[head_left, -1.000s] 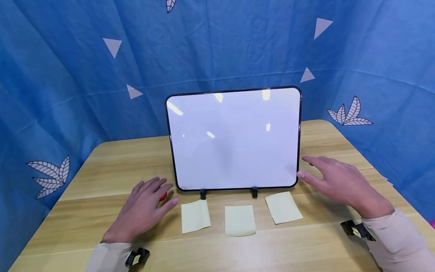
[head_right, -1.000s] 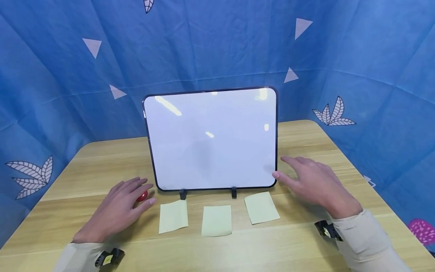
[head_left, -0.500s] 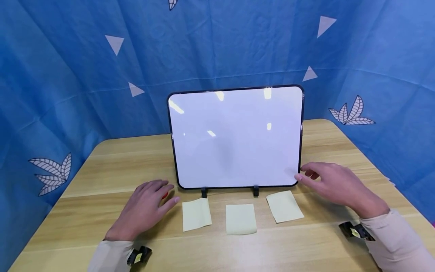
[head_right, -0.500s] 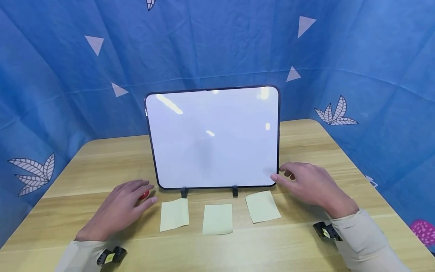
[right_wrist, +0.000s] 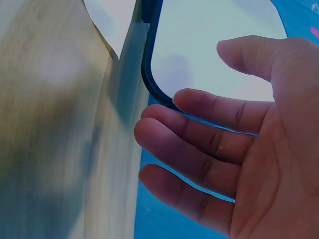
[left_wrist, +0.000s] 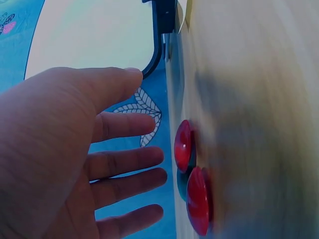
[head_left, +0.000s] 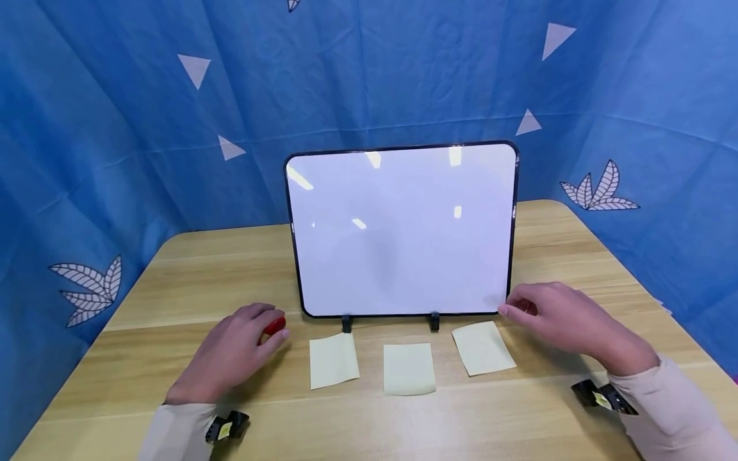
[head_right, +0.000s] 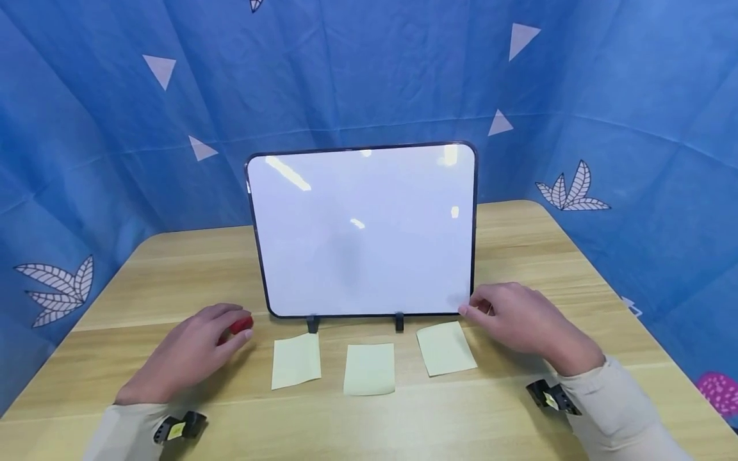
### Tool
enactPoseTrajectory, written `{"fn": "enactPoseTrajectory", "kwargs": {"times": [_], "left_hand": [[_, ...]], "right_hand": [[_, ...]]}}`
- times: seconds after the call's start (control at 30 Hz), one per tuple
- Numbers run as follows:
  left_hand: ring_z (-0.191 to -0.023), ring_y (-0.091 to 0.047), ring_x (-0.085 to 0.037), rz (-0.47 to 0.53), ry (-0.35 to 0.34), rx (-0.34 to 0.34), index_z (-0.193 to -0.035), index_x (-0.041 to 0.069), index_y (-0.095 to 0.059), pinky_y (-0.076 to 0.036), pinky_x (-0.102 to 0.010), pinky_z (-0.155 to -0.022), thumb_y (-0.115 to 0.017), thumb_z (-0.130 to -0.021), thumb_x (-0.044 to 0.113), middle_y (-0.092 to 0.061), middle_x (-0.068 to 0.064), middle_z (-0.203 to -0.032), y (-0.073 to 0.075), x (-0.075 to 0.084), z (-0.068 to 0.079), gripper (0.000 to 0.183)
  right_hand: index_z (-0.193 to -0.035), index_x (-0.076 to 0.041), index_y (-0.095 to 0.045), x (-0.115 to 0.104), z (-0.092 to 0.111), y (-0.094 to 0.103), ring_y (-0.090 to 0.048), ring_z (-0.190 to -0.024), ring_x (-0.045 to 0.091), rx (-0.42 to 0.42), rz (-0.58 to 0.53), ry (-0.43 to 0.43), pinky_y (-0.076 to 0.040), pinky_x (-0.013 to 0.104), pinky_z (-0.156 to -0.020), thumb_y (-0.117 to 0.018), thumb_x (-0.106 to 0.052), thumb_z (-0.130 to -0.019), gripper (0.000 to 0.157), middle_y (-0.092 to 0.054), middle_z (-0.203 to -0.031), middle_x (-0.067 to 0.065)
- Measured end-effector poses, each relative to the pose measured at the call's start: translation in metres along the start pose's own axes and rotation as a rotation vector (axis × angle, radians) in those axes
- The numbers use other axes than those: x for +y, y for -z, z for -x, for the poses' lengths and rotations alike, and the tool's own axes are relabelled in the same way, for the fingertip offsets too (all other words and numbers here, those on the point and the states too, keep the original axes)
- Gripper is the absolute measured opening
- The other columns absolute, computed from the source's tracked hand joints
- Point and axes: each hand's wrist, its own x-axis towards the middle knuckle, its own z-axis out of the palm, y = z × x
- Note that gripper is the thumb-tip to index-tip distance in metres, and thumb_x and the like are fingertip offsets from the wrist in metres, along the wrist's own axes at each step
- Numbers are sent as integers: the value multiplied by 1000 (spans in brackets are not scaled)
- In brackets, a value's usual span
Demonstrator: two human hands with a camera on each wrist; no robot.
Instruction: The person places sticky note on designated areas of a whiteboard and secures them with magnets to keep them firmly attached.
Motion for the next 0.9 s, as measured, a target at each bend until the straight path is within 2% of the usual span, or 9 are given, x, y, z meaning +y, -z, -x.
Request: {"fn": "enactPoseTrajectory", "kwargs": {"times": [0.1, 0.27, 0.4, 0.47, 0.67, 0.9], "left_hand": [[-108, -62, -33, -4, 6, 4, -118, 10, -73, -52, -55, -89, -71, -93, 37, -65, -13, -121, 2, -3, 0, 37], [-86, -60, -23, -12, 34, -27, -116, 9, -72, -56, -46, -76, -74, -91, 37, -66, -8, -105, 3, -11, 0, 38], [-72, -51, -17, -12, 68, -68, -114, 7, -72, -48, -35, -62, -75, -90, 36, -59, -1, -87, 5, -18, 0, 38], [-70, -49, -17, -8, 69, -70, -113, 6, -72, -44, -34, -60, -77, -89, 34, -57, -1, -84, 7, -21, 0, 37], [-77, -56, -20, 0, 101, -57, -116, 5, -72, -56, -45, -70, -80, -86, 29, -66, -7, -96, 10, -26, 1, 39], [-75, -53, -19, 40, 169, -142, -114, 6, -72, -50, -33, -61, -80, -87, 30, -62, -3, -89, 13, -28, 3, 38]], "right_hand": [[-94, -22, -70, -1, -2, -3, -50, -68, 9, -3, -15, 21, -43, 30, -64, -63, -44, -98, 23, -56, -73, -12], [-98, -21, -70, -2, -3, -7, -52, -71, 9, -76, -74, 26, -45, 30, -65, -63, -41, -98, 21, -58, -78, -11], [-103, -20, -71, -4, -3, -9, -55, -74, 9, -134, -103, 14, -48, 31, -69, -63, -42, -98, 24, -61, -82, -11], [-107, -18, -71, -4, -4, -10, -55, -75, 9, -145, -105, 15, -49, 33, -71, -63, -41, -98, 26, -62, -84, -11], [-107, -16, -71, -4, -6, -14, -53, -73, 9, -177, -91, 20, -47, 32, -67, -67, -37, -96, 24, -61, -82, -10], [-96, -21, -71, -5, -7, -18, -50, -65, 10, -212, -72, 17, -40, 29, -59, -70, -35, -94, 15, -55, -72, -9]]}}
